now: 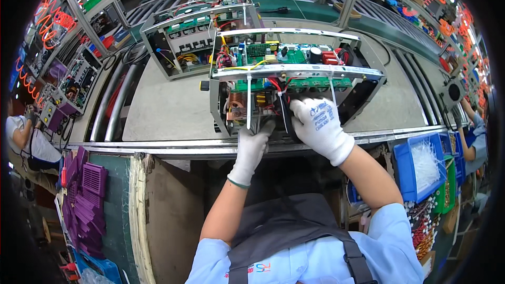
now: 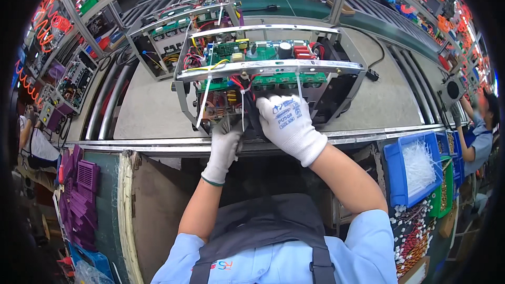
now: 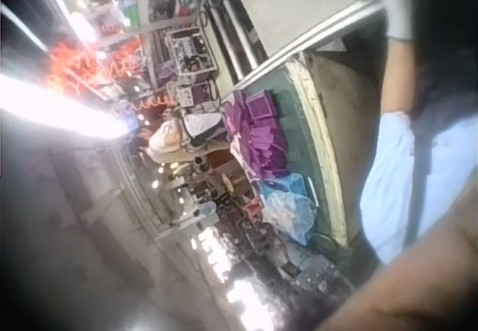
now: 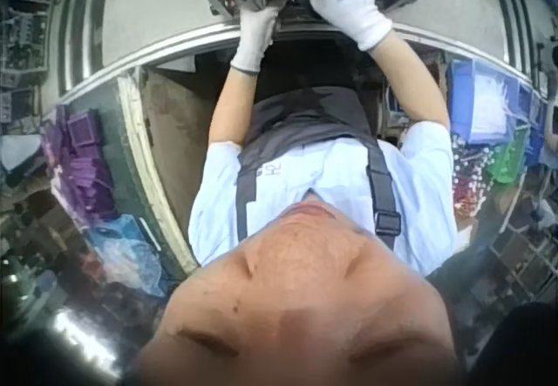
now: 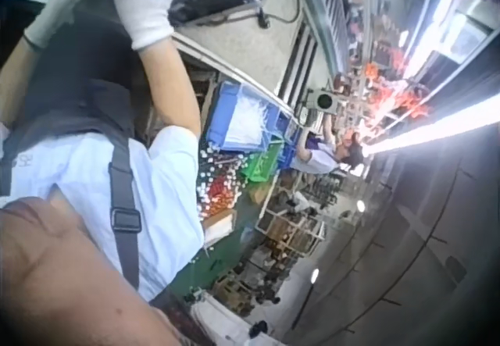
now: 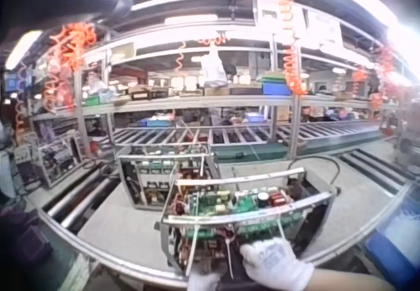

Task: The person assembles an electronic device on a factory workbench. They connect various internal wires to a circuit board, secure the components, and organize the wiring using white zip ties. The person handles the device casing and internal components directly with gloved hands.

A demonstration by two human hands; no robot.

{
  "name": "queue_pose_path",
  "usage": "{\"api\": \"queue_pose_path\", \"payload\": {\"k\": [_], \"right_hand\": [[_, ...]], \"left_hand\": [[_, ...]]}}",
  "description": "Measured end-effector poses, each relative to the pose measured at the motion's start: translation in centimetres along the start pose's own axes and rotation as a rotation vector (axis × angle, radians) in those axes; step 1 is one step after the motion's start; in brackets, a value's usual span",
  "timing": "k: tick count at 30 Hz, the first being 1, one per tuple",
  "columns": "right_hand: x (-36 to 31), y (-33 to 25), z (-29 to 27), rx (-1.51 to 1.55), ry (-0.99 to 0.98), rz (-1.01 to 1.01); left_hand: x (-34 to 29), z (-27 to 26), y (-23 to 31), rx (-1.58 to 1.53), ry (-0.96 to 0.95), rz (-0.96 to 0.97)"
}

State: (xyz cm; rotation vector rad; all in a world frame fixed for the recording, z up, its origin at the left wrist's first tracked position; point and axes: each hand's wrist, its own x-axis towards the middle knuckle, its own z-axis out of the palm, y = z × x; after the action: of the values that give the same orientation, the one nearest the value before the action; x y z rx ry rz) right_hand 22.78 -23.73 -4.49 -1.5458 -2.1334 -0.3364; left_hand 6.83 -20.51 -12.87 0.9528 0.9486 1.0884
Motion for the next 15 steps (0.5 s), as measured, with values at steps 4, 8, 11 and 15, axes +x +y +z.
{"api": "queue_pose_path", "payload": {"k": [4, 8, 11, 15], "right_hand": [[-1.0, -1.4, 0.1, 0.139, 0.146, 0.143], [-4.8, -3.4, 2.7, 0.756, 0.374, 0.438], [-6.4, -6.0, 6.8, 1.109, 0.603, 0.442], [-4.4, -3.8, 9.7, 0.842, 0.544, 0.420]], "left_hand": [[0.4, 0.2, -0.6, -0.092, 0.039, 0.028], [0.3, 0.5, -0.3, -0.007, 0.011, 0.082], [2.3, -1.3, -4.5, 0.463, 0.026, 0.536], [2.1, -2.7, -4.7, 0.852, 0.068, 0.551]]}}
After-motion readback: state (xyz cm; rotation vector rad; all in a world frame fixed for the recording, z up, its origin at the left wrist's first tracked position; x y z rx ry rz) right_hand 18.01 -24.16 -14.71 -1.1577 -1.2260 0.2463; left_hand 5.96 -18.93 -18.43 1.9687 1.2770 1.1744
